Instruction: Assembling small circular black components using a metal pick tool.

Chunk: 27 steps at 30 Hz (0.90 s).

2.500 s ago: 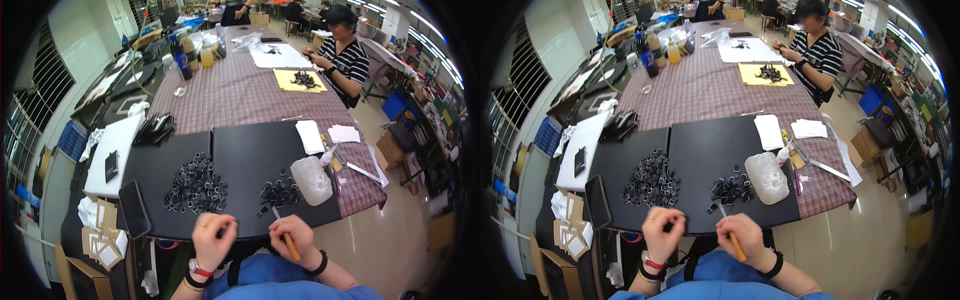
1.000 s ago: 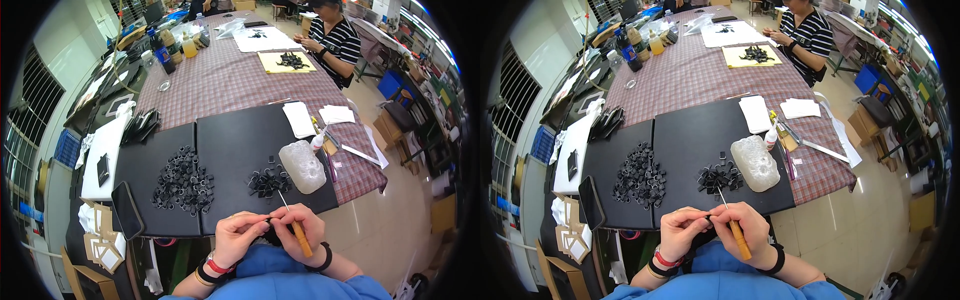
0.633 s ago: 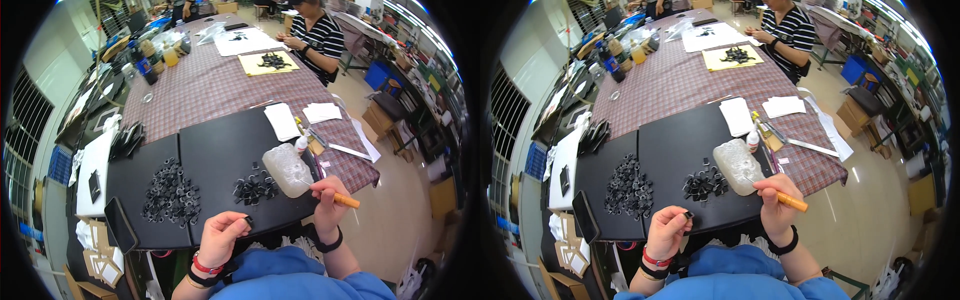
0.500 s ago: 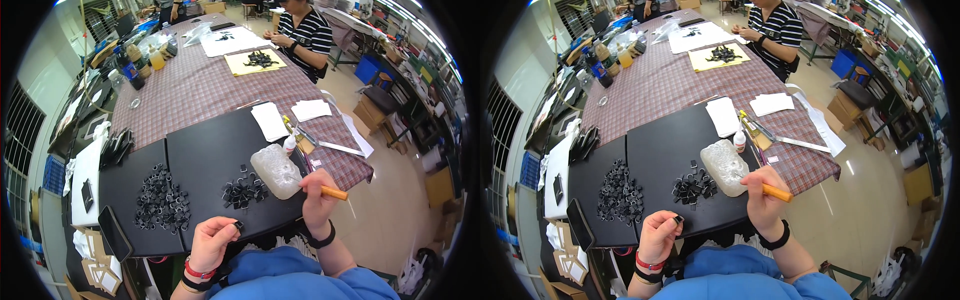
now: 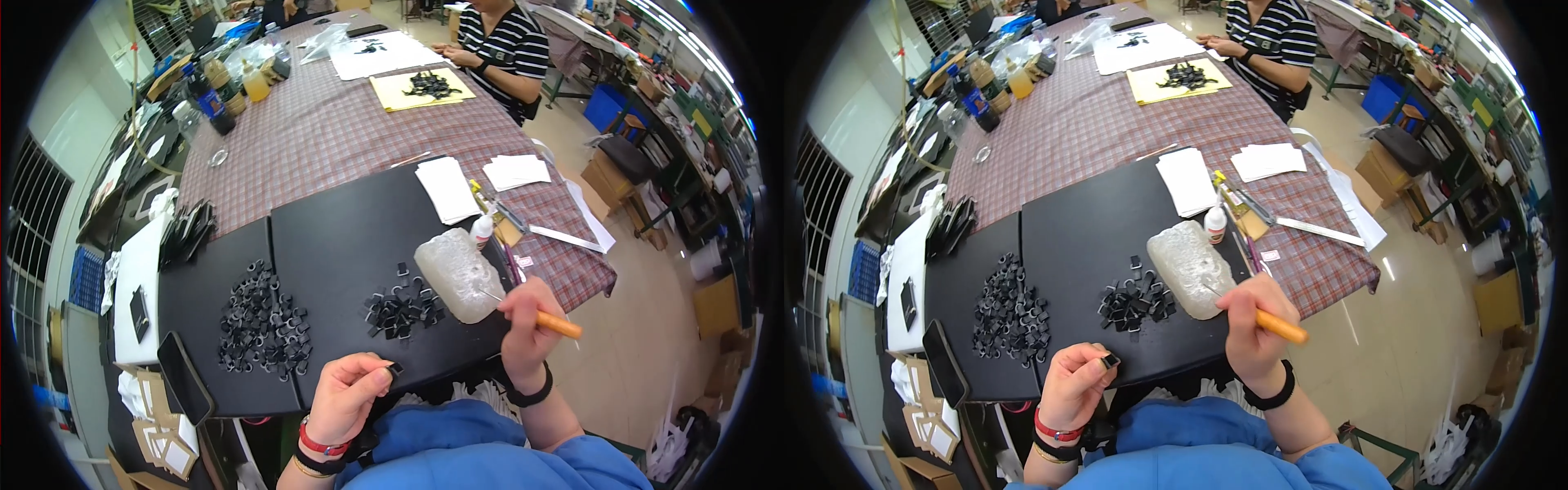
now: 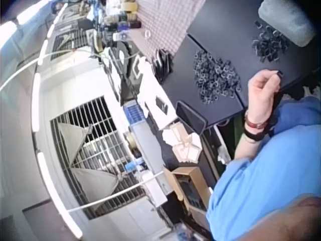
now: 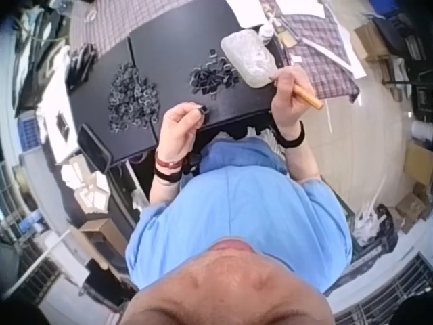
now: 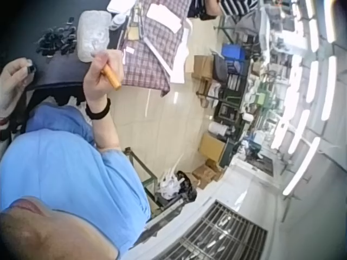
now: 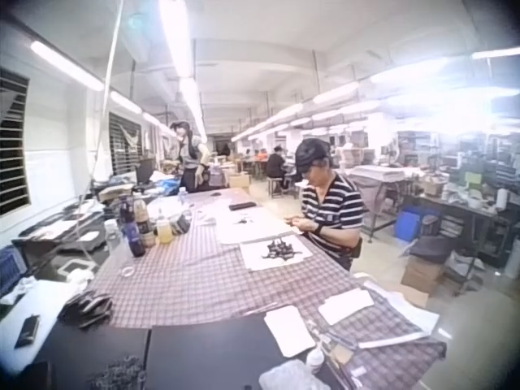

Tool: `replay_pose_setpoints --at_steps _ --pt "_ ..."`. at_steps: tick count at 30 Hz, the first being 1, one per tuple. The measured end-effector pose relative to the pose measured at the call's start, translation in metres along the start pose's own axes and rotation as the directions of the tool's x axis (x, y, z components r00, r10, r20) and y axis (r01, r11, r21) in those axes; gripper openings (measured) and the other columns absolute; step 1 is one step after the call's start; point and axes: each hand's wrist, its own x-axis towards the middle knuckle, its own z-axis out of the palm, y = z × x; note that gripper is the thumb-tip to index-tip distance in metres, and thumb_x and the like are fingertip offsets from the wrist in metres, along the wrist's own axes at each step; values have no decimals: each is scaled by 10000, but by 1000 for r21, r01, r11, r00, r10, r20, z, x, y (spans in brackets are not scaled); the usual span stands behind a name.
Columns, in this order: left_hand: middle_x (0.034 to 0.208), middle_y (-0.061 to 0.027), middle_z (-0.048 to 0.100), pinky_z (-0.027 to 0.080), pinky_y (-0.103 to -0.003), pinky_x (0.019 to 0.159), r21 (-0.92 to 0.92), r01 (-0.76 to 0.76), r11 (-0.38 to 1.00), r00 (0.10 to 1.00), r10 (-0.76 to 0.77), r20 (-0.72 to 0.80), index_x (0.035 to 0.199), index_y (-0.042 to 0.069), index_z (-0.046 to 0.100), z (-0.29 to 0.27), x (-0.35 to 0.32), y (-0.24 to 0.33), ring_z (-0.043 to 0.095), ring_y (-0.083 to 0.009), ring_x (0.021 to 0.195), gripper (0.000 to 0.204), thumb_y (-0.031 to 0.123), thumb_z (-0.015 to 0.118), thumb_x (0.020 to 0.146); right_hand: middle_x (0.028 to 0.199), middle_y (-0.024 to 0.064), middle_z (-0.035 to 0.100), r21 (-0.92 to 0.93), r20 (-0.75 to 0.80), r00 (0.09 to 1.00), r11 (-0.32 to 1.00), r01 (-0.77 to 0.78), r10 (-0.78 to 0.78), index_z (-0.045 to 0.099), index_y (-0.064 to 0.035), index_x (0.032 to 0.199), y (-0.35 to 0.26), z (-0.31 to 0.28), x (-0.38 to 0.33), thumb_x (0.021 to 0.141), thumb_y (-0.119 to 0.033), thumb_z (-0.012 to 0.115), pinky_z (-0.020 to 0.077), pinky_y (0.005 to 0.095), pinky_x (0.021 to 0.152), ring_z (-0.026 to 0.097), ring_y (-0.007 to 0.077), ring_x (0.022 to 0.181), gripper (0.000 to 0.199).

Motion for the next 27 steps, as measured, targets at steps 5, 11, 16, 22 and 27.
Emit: replay_pose_setpoints --at_steps 5,11,16,22,27 --pt "889 -79 670 412 -273 669 -63 53 997 998 -52 25 974 -16 682 0 4 2 512 -119 718 110 76 638 933 796 98 649 319 269 925 931 177 -268 624 -16 923 -14 6 -20 902 -91 642 503 310 585 617 205 639 80" --pt "757 -41 596 371 -258 629 -31 64 997 997 -66 -44 872 9 653 7 3 5 453 -107 673 142 128 639 949 868 88 654 338 380 842 905 258 -382 650 -23 990 -23 20 -34 831 -31 717 548 299 590 653 216 691 172" --pt "729 -31 578 357 -249 616 -29 50 998 997 -51 -57 852 18 647 12 3 6 435 -101 659 175 165 653 948 831 81 650 295 377 845 914 278 -379 633 -47 936 -24 27 -36 895 -118 689 513 298 568 634 206 642 99" --pt "698 -16 563 348 -246 611 -9 90 996 990 -91 -106 815 31 630 16 2 9 413 -95 642 199 178 658 947 852 76 648 252 370 848 919 302 -380 630 -58 952 -21 28 -37 884 -101 690 521 304 577 640 207 669 101" --pt "700 -16 571 344 -248 611 -7 54 999 996 -54 -73 839 25 645 14 2 7 411 -93 637 189 180 659 946 845 70 644 249 385 841 920 302 -380 627 -62 945 -24 30 -38 876 -87 690 523 302 585 639 199 671 97"
